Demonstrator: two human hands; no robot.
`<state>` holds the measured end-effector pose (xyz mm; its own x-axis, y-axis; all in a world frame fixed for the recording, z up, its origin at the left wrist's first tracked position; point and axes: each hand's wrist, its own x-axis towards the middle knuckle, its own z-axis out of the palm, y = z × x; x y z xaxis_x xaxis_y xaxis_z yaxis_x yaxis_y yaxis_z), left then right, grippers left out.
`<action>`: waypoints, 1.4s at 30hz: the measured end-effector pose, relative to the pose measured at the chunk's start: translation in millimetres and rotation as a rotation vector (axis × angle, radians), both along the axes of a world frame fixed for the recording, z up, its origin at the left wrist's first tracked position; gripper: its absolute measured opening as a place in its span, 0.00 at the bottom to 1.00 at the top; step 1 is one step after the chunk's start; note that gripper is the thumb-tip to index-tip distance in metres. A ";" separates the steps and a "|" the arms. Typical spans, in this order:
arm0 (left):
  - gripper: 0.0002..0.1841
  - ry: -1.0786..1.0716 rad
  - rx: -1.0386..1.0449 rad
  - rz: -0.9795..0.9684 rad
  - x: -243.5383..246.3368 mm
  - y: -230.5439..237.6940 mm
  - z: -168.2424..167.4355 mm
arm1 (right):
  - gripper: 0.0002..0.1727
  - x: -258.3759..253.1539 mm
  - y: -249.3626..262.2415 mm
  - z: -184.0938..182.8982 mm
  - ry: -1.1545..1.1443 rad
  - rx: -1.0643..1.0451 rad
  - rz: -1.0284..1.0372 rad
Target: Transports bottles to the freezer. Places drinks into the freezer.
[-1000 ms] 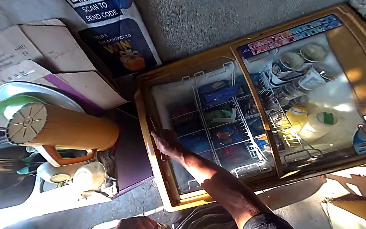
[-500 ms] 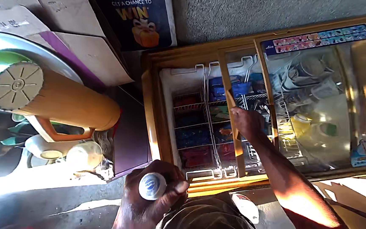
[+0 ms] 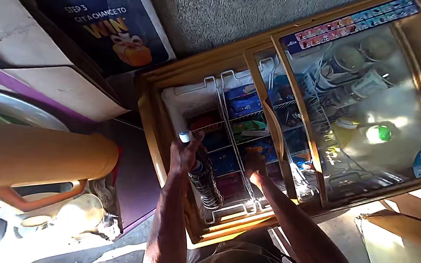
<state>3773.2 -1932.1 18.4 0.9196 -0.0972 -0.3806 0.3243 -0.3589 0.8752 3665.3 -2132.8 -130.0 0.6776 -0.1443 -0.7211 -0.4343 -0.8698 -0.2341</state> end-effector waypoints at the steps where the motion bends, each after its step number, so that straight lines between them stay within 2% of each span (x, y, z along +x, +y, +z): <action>1: 0.18 0.048 0.014 0.009 7.7 -1.6 -12.9 | 0.35 0.9 0.1 -2.9 -0.026 0.003 -0.035; 4: 0.21 0.161 0.019 0.020 32.1 -4.9 -57.2 | 0.34 13.1 7.0 1.3 0.007 -0.006 -0.122; 7: 0.26 0.231 0.117 -0.018 47.9 -3.1 -96.9 | 0.35 16.3 13.5 9.7 0.051 -0.004 -0.182; 9: 0.28 0.261 0.203 -0.029 58.6 -3.3 -116.1 | 0.36 5.8 15.2 8.6 -0.106 -0.013 -0.186; 12: 0.31 0.293 0.317 -0.031 70.5 -2.4 -140.7 | 0.25 -30.0 32.4 7.5 -0.552 0.059 -0.152; 13: 0.32 0.302 0.349 -0.043 72.7 -4.8 -144.9 | 0.24 -38.0 41.4 14.0 -0.562 0.133 -0.145; 16: 0.36 0.320 0.449 -0.050 77.9 -15.2 -148.5 | 0.27 -51.7 69.9 31.5 -0.419 0.401 -0.160; 19: 0.40 0.329 0.517 -0.037 81.5 -14.4 -150.0 | 0.37 -54.5 92.7 37.6 -0.185 0.537 -0.127; 22: 0.40 0.316 0.565 -0.047 84.8 -12.3 -155.9 | 0.47 -53.8 109.0 21.2 -0.147 0.519 -0.173; 26: 0.35 0.295 0.636 -0.077 82.2 -14.7 -160.1 | 0.48 -44.9 114.9 21.8 -0.126 0.514 -0.203; 29: 0.32 0.263 0.695 -0.093 75.2 -20.8 -144.3 | 0.49 -39.5 116.4 28.5 -0.109 0.505 -0.197; 31: 0.33 0.139 0.717 -0.115 65.1 -27.8 -130.0 | 0.50 -37.2 116.3 32.0 -0.109 0.486 -0.171; 34: 0.40 -0.078 0.648 -0.255 39.3 -34.7 -105.1 | 0.50 -33.2 116.7 39.4 -0.082 0.458 -0.120; 36: 0.37 -0.139 0.616 -0.380 21.5 -33.2 -92.1 | 0.48 -32.4 119.4 41.2 -0.105 0.463 -0.105; 38: 0.33 -0.103 0.624 -0.548 5.6 -26.8 -84.6 | 0.45 -33.4 123.5 46.1 -0.124 0.479 -0.115; 42: 0.29 -0.179 0.667 -0.795 -17.5 4.6 -101.6 | 0.37 -46.7 133.9 61.4 -0.275 0.484 -0.197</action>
<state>3755.7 -1927.5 -83.2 0.7311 -0.5182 -0.4439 -0.3309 -0.8382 0.4335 3618.6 -1998.9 -68.6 0.8431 0.0150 -0.5376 -0.4438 -0.5450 -0.7113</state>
